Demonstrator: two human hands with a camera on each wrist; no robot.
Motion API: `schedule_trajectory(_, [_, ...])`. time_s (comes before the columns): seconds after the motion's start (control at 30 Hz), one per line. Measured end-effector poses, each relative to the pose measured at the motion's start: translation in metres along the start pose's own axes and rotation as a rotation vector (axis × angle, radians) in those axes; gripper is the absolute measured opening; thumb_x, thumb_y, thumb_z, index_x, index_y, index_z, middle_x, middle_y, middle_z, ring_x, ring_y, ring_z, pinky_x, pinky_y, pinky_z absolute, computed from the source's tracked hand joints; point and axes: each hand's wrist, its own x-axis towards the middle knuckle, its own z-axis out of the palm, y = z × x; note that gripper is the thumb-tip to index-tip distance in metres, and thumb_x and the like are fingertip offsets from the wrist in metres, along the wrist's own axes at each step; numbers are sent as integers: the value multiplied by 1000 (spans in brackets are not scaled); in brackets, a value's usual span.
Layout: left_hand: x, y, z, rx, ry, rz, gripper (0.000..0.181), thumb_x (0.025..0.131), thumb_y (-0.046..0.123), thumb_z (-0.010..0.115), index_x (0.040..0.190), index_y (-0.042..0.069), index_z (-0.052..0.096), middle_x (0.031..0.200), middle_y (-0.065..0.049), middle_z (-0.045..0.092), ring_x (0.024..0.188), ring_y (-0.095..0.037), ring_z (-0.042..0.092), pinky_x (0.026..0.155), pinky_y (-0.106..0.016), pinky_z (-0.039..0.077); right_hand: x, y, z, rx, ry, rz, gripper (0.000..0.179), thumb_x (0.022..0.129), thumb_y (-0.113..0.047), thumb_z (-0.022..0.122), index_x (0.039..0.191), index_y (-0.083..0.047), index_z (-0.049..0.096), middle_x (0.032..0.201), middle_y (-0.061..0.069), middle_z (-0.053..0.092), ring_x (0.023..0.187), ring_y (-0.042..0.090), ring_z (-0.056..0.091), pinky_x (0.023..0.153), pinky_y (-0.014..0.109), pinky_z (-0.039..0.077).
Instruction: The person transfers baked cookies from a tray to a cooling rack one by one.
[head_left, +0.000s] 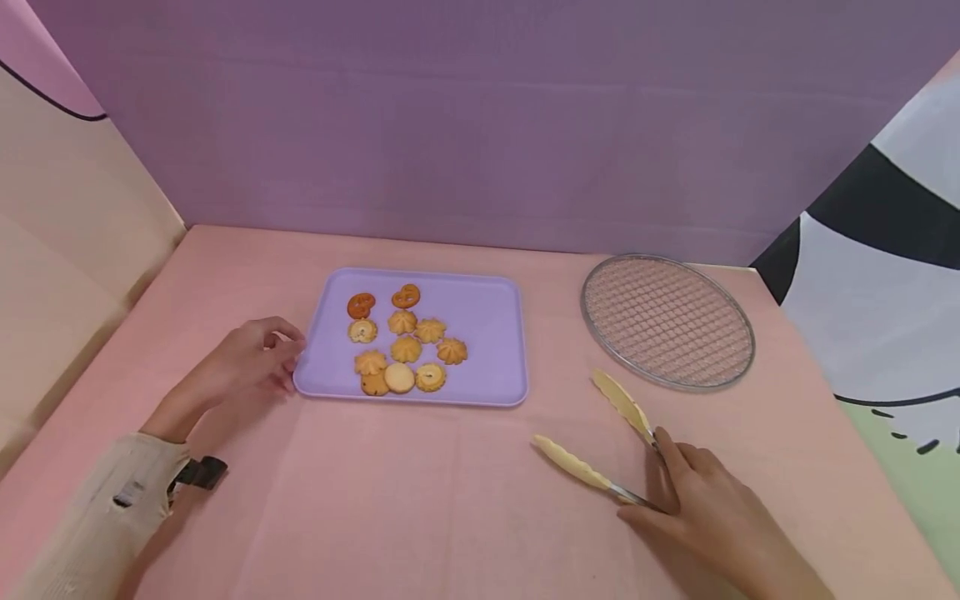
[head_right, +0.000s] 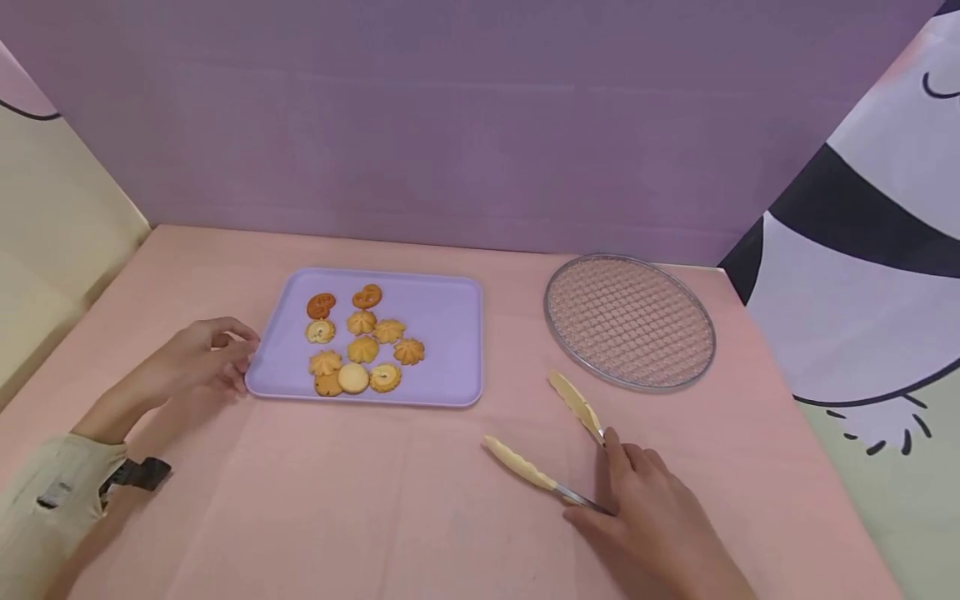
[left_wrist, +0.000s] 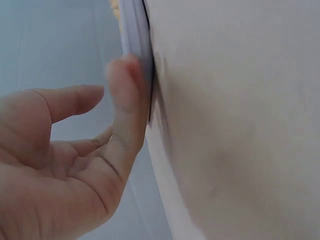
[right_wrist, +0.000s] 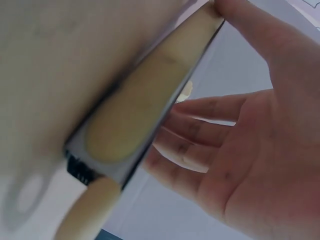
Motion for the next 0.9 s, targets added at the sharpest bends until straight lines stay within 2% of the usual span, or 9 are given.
schedule_trajectory(0.17, [2, -2, 0, 17, -11, -14, 31, 89, 14, 51, 111, -6, 44, 80, -20, 55, 62, -25, 62, 55, -35, 56, 2, -1, 1, -23, 2, 11, 108, 61, -79, 50, 132, 1, 36, 110, 19, 53, 102, 33, 49, 73, 55, 47])
schedule_trajectory(0.4, [3, -4, -2, -63, -115, -62, 31, 90, 9, 49, 115, -6, 38, 84, -20, 53, 64, -25, 60, 60, -40, 56, 3, -6, 0, -53, 4, -3, 108, 58, -78, 53, 129, 2, 37, 104, 19, 55, 95, 32, 53, 66, 52, 49])
schedule_trajectory(0.53, [3, -5, -3, -73, -122, -66, 31, 91, 9, 48, 115, -6, 37, 86, -20, 51, 64, -25, 60, 61, -40, 56, 2, -8, 0, -48, 59, -29, 102, 59, -72, 61, 126, 1, 38, 97, 17, 56, 89, 30, 53, 60, 49, 50])
schedule_trajectory(0.9, [6, -8, -2, -76, -122, -49, 33, 91, 9, 48, 117, -8, 36, 89, -22, 51, 66, -26, 62, 63, -39, 56, 3, -10, 1, -40, 27, 6, 98, 62, -71, 60, 122, 3, 39, 99, 18, 55, 92, 33, 52, 62, 52, 49])
